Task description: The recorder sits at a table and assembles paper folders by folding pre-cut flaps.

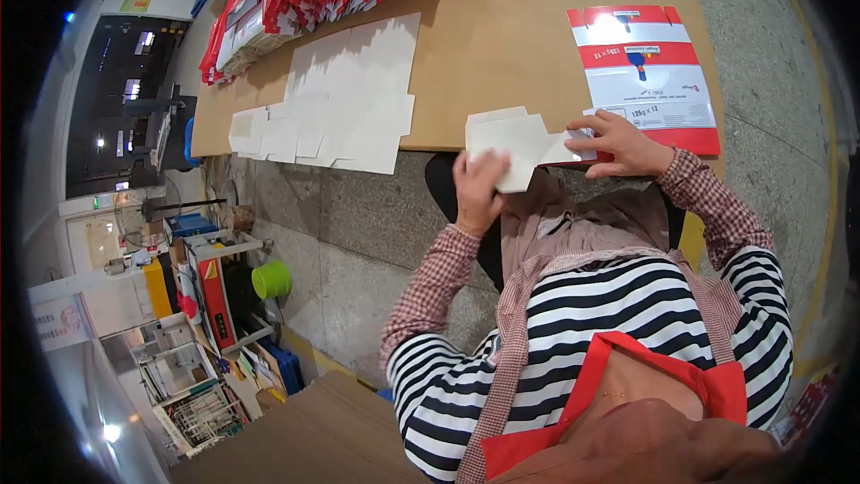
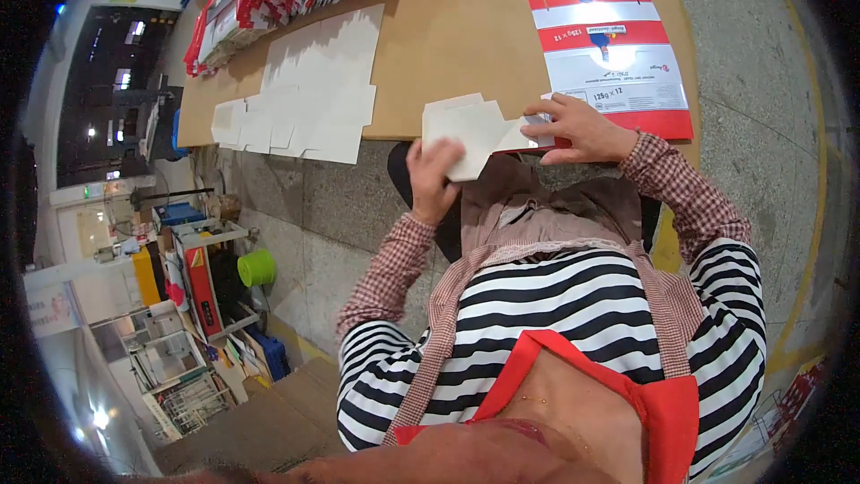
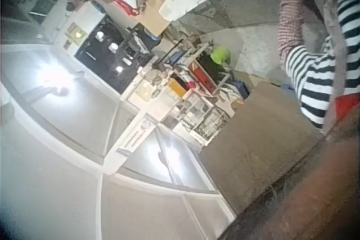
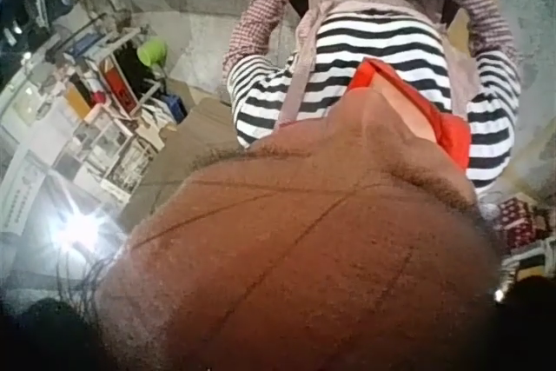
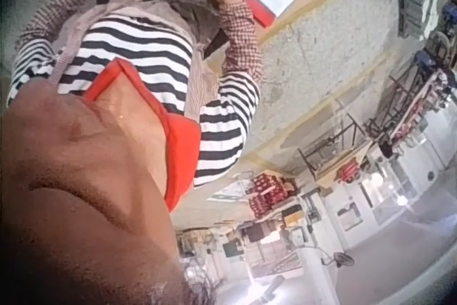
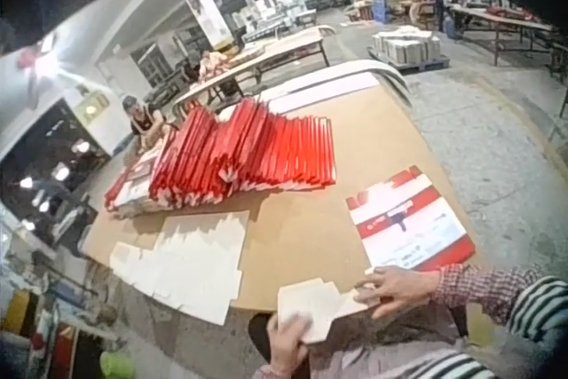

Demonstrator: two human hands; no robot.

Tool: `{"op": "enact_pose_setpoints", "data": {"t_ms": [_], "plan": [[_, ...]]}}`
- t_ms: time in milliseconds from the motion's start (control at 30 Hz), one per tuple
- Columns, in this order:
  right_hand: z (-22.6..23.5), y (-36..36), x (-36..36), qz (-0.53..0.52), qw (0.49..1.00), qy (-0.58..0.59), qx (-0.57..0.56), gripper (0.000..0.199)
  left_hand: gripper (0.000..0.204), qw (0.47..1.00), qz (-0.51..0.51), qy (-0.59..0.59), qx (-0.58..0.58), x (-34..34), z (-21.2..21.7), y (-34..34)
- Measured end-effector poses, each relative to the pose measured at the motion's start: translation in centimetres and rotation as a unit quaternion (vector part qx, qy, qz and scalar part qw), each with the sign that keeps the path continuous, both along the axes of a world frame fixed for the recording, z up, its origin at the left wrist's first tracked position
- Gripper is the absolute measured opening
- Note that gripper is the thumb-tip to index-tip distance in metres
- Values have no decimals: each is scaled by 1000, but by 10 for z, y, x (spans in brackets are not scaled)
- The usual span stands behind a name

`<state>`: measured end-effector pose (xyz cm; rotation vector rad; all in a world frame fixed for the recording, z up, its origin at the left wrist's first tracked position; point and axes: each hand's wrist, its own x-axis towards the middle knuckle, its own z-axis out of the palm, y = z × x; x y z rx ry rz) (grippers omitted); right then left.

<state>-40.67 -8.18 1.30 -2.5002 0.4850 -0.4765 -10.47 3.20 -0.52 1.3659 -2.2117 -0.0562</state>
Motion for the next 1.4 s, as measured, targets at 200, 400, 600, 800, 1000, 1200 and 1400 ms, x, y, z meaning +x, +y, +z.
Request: {"op": "enact_pose_setpoints", "data": {"t_ms": [200,400,600,800,1000,1200,1400], "plan": [[-6,-1,6,6,1000,10,-1,51,55,715,307,628,9,-59,-34,-17],[2,-3,2,14,998,63,22,53,53,947,72,313,-31,-85,-16,-56],[6,15,-42,-146,982,67,-95,65,102,993,-109,-8,40,-97,1,-80],[4,11,-55,-234,969,13,-73,68,106,992,-115,-2,48,-102,-7,-92],[-5,16,-53,-207,970,79,-101,61,95,988,-58,-126,68,-115,-17,-92],[-31,17,-118,-435,892,54,-110,42,76,987,-36,-138,80,-125,-14,-99],[-19,46,-129,-423,499,-599,462,47,60,991,39,-94,82,-142,-25,-95]]}}
